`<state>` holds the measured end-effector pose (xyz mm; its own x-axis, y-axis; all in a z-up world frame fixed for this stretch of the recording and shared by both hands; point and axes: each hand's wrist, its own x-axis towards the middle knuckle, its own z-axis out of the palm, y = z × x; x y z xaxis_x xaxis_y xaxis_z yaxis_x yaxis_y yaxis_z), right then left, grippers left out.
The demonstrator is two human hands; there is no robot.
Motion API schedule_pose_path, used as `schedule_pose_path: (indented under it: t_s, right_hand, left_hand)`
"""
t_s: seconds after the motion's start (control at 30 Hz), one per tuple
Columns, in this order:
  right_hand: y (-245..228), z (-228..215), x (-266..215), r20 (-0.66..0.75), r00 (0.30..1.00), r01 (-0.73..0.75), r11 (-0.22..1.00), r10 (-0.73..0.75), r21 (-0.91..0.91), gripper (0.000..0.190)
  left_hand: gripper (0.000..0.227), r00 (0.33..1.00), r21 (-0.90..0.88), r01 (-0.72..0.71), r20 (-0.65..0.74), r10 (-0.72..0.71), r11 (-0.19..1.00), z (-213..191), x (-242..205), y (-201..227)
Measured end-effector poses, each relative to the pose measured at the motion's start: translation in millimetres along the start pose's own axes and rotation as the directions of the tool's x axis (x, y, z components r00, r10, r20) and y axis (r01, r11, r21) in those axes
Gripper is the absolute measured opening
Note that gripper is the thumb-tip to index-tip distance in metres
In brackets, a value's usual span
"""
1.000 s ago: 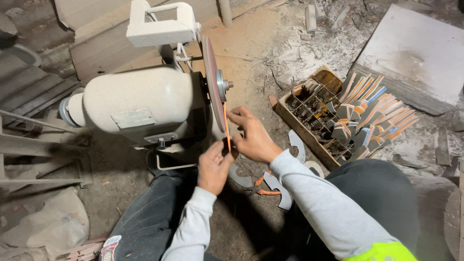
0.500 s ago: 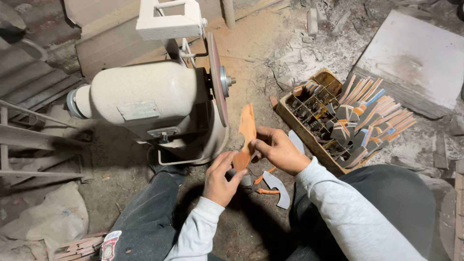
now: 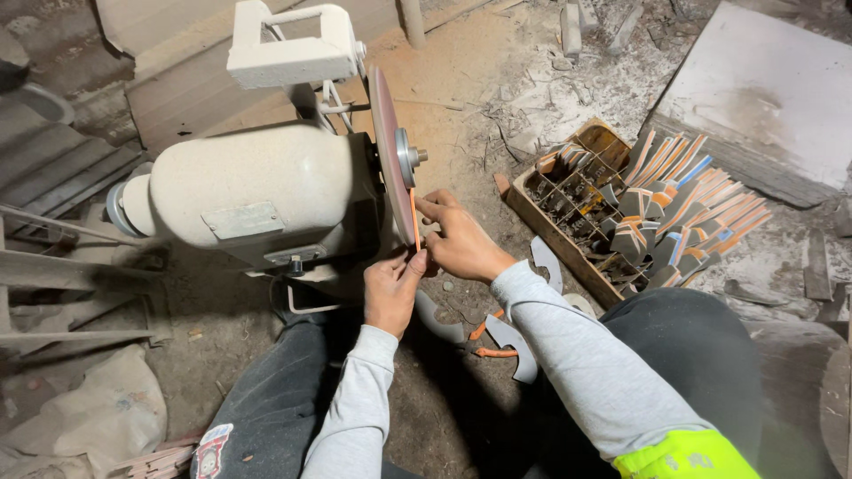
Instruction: The person sits on the floor and uses a bench grinder to smooth the edges of small, curved plastic pieces. They handle the pieces one at a time, pressing them against the spinning wheel, then placing them into a nearby crate.
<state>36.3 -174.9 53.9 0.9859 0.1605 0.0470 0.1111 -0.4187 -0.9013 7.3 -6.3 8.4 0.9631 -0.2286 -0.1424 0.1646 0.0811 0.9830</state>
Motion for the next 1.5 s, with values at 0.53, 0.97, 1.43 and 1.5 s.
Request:
schedule_pose_path:
  t_s: [0.53,0.97,1.43,1.5]
  right_hand:
    - [4,-30,-110,0.394,0.915,-0.020,0.984,0.089,-0.177,0.050]
    - [-22,-47,-52,0.203,0.969,-0.202,0.927,0.142,0.316,0.038]
    - [0,-5,-9,-0.033,0.997,0.071,0.997,-0.073,-0.042,0.057]
    - [1,-5,-17,-0.012,0.999,0.050,0.998,-0.050,-0.036,0.057]
  left_hand:
    - [0.046,0.945,0.658,-0.317,0.161,0.283,0.683,53,-121,4]
    - [0.067,0.981,0.212,0.195,-0.022,-0.195,0.958,18,-60,-8]
    - [0.052,0.977,-0.196,0.176,0.156,-0.147,0.965,2,-16,-11]
    - [0.050,0.979,-0.177,0.158,0.158,-0.131,0.971,2,-27,-17]
